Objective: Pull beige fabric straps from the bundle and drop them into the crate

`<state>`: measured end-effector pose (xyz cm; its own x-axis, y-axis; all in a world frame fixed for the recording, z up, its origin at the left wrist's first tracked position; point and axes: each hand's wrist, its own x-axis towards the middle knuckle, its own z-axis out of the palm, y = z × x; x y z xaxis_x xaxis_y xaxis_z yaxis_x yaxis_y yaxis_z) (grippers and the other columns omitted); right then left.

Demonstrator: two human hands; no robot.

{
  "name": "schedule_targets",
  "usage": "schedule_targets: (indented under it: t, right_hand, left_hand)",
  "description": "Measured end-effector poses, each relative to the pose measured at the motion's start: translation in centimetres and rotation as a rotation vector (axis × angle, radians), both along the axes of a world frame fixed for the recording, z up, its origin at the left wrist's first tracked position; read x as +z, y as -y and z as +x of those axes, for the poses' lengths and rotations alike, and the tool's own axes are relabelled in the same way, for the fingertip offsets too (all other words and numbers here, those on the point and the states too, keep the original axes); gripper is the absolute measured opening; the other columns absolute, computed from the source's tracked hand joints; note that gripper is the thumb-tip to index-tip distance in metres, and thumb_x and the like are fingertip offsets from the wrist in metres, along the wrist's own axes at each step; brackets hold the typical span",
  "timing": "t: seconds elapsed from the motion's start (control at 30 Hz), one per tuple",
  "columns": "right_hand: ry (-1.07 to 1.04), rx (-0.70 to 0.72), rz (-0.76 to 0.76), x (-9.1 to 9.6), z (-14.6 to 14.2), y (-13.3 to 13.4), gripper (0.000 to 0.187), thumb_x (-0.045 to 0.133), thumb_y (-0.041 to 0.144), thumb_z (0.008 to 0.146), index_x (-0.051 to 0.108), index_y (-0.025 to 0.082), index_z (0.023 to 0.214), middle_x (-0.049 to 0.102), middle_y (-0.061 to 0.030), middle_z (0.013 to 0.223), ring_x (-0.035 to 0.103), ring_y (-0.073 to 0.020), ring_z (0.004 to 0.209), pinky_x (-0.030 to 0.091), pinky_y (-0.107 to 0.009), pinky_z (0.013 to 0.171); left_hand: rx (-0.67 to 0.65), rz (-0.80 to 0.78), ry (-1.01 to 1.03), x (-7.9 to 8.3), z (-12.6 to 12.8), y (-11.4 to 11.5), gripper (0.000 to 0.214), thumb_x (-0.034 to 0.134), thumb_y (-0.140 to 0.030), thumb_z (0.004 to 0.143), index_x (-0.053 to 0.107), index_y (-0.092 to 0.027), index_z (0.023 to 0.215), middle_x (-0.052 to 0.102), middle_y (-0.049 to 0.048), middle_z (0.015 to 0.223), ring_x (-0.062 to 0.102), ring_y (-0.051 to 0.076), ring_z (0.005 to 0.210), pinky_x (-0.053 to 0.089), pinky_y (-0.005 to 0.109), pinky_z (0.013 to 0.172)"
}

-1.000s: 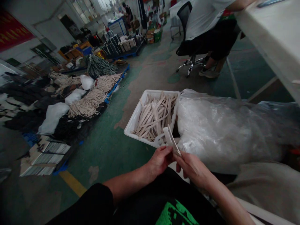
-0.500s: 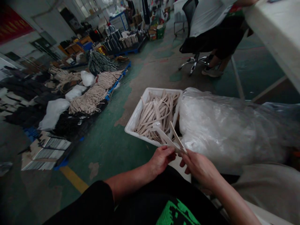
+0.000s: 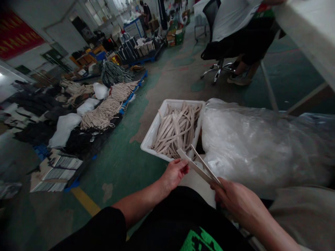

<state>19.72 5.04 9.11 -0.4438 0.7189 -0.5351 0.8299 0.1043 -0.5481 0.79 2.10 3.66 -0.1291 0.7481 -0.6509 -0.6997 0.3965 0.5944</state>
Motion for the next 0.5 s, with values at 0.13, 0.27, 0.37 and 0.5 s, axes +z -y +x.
schedule_targets:
  t: [0.13,0.27,0.37,0.5]
  right_hand:
    - [-0.027,-0.038,0.038,-0.1,-0.4,-0.1,0.038,0.037,0.044,0.095,0.06,0.026,0.071,0.071,-0.0033,0.058,0.068,-0.0218,0.053,0.043,-0.03,0.056]
    - [-0.098,-0.036,0.043,0.4,-0.1,-0.4,0.039,0.039,0.048,0.095,0.064,0.025,0.075,0.073,-0.0034,0.061,0.068,-0.0216,0.055,0.044,-0.029,0.055]
    - [-0.088,-0.042,0.092,0.3,0.3,-0.3,0.039,0.042,0.049,0.094,0.064,0.026,0.071,0.069,-0.0027,0.054,0.066,-0.0222,0.05,0.041,-0.03,0.05]
    - [-0.136,-0.088,0.103,0.2,-0.1,-0.5,0.044,0.04,0.052,0.095,0.065,0.025,0.071,0.074,-0.0049,0.06,0.068,-0.0224,0.054,0.045,-0.031,0.055]
  left_hand:
    - [-0.131,0.052,0.022,0.6,0.9,0.3,0.052,0.1,-0.045,0.043,0.073,-0.012,0.073,0.067,0.0031,0.07,0.059,0.012,0.065,0.045,0.028,0.069]
    - [-0.046,0.098,-0.031,1.6,0.8,-0.3,0.053,0.1,-0.047,0.041,0.073,-0.013,0.071,0.065,0.0013,0.068,0.057,0.011,0.064,0.044,0.027,0.069]
    - [-0.012,0.105,-0.06,2.2,0.5,-0.6,0.056,0.1,-0.049,0.037,0.071,-0.014,0.068,0.063,0.0004,0.066,0.055,0.01,0.062,0.043,0.028,0.067]
    - [-0.151,0.149,-0.047,2.4,1.2,-0.4,0.052,0.098,-0.049,0.047,0.075,-0.011,0.074,0.067,0.0041,0.071,0.057,0.013,0.067,0.043,0.029,0.069]
